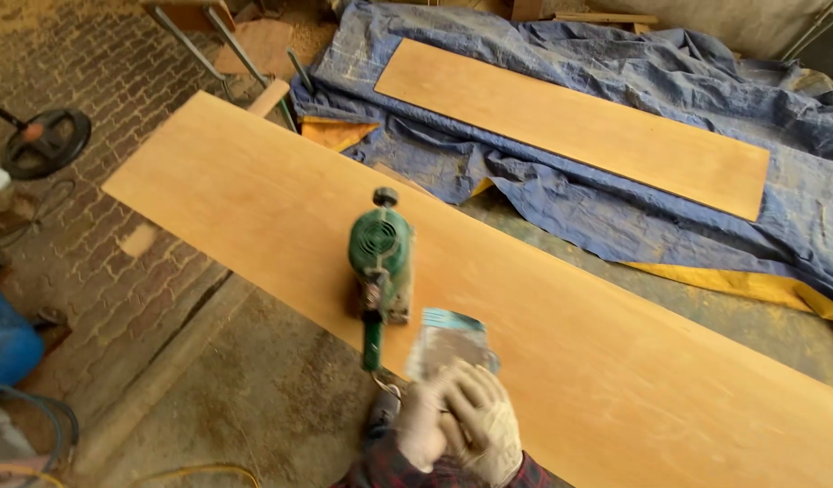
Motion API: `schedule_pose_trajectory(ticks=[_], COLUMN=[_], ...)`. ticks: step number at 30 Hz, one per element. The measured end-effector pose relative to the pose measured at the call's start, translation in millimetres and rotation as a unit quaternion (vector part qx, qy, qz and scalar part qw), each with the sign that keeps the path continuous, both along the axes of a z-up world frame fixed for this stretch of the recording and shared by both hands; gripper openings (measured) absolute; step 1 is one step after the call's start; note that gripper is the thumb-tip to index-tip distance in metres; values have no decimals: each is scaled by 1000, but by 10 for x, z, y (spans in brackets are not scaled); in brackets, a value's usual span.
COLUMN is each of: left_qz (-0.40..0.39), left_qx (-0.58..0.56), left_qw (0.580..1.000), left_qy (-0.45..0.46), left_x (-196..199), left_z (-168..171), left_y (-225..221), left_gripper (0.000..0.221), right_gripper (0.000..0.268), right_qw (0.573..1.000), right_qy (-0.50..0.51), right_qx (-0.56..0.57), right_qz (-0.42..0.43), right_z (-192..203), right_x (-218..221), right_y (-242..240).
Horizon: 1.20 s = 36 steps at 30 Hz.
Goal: The person sands large plywood panels laid on low supports. They push a green electric orbital sander along the panel surface with one hand while holding a sanding block in the other, then set the sander down and hand-sand the panel surface with the block, then resume machine sanding along the board.
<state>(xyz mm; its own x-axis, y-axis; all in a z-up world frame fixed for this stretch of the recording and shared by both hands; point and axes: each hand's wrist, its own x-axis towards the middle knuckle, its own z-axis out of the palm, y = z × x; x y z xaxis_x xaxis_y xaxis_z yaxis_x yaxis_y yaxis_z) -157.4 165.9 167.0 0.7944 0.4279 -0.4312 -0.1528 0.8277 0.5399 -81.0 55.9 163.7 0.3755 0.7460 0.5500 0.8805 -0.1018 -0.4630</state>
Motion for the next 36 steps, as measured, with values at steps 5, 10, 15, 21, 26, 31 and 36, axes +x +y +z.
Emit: schedule_pose_trajectory(ticks=[5,10,15,21,26,31,36], left_qz=[168,163,22,-187,-231,-223,-247], left_qx=[145,139,167,188,211,173,86], left_qw=[975,976,986,964,950,959,964], left_qy=[35,29,-17,6,9,12,-50], left_x=[-476,59,1065,1535,1609,1936,2398], left_z=[477,173,-689,-823,-1025,-922,-506], left_y=[1658,3591,4216,3979,3626,2683,1260], left_gripper=[64,43,41,45,41,33,32], right_gripper=[51,86,73,74,64,61,61], right_qw=[939,795,613,643,657,672,634], right_qy=[318,581,779,743,733,693,687], right_qx=[107,-40,39,87,112,126,121], right_qz=[-78,-169,-130,-164,-136,-228,-335], right_z=[247,-380,-437,-273,-214,-200,52], right_x=[-538,-464,-520,-434,-451,-426,-293], right_y=[944,1766,2128,1783,1322,724,-242])
